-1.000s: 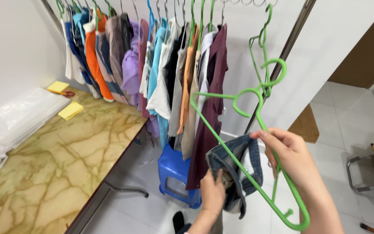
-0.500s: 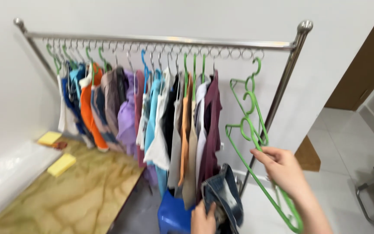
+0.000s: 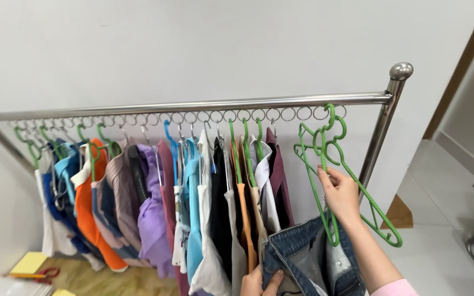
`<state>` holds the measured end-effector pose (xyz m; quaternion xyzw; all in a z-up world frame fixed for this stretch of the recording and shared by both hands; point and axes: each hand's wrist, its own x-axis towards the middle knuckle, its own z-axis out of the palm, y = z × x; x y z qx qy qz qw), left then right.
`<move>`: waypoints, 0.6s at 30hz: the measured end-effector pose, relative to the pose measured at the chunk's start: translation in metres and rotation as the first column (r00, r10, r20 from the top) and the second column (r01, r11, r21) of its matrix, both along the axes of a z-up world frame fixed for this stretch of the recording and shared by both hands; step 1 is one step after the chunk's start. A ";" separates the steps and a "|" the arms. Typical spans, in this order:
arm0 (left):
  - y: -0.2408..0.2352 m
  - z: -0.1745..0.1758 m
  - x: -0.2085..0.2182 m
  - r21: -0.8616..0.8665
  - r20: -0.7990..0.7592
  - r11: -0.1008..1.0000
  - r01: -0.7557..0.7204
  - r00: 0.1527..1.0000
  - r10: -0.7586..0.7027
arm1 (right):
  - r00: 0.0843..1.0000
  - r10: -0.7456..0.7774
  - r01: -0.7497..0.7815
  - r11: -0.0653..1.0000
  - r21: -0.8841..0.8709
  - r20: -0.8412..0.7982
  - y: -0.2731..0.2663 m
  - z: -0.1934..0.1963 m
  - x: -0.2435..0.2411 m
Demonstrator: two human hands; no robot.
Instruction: The person takes a pair of white jeans from a clothing rack, lays them on a table, and folds them into a compact roll. They then repeat the process with a pair of blue jeans, folding them neatly on the table.
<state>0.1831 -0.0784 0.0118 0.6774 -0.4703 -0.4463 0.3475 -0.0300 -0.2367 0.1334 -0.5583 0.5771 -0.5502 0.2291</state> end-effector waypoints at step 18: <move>0.078 0.034 -0.011 -0.099 -0.133 0.994 -0.048 0.990 0.035 | 0.983 0.175 -0.172 0.984 0.050 -0.053 0.100 -0.173 -0.060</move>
